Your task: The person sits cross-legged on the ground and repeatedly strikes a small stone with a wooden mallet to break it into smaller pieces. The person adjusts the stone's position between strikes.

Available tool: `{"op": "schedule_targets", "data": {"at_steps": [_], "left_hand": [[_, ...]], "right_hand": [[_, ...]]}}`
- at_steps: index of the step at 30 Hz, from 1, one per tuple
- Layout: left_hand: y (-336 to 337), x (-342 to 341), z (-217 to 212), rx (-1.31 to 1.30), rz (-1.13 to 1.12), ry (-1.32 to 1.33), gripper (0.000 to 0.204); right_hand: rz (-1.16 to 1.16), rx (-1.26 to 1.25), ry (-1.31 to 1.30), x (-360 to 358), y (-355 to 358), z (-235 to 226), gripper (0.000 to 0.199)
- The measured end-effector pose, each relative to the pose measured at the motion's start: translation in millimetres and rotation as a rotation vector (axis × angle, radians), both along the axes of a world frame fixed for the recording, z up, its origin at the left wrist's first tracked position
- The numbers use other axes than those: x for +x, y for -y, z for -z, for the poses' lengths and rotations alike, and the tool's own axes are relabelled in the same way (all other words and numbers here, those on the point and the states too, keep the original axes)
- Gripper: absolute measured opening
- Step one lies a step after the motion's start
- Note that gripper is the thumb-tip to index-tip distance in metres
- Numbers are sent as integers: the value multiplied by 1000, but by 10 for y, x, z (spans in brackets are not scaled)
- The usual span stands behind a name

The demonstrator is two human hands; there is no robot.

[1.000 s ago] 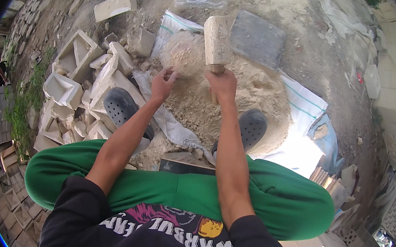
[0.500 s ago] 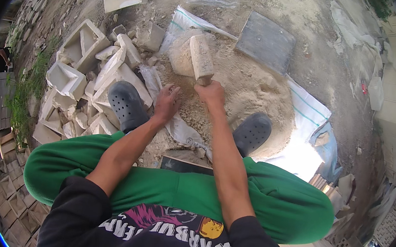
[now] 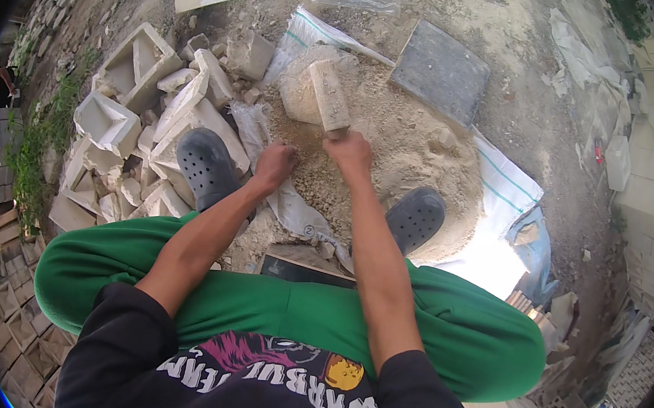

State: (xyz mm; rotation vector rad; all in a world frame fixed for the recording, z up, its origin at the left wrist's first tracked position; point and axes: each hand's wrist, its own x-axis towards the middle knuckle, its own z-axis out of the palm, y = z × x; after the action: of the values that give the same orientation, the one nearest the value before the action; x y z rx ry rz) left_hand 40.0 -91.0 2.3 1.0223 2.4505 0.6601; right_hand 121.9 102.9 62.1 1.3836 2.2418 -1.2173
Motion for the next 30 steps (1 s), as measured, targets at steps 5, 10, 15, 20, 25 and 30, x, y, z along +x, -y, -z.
{"op": "schedule_targets", "data": {"at_steps": [5, 10, 15, 20, 25, 30], "left_hand": [[-5, -30, 49, -66, -46, 37, 14], [-64, -36, -7, -83, -102, 49, 11], [-63, -112, 59, -83, -75, 65, 13], [-20, -90, 98, -77, -92, 52, 16], [-4, -123, 273, -108, -51, -8, 14], [-90, -150, 104, -109, -52, 57, 11]], "right_hand": [[85, 46, -181, -85, 81, -255, 46], [50, 142, -522, -267, 87, -552, 41], [13, 209, -114, -118, 300, -277, 45], [22, 8, -18, -47, 190, -80, 40], [86, 104, -384, -227, 199, -613, 38], [-17, 212, -488, -234, 166, -316, 47]]}}
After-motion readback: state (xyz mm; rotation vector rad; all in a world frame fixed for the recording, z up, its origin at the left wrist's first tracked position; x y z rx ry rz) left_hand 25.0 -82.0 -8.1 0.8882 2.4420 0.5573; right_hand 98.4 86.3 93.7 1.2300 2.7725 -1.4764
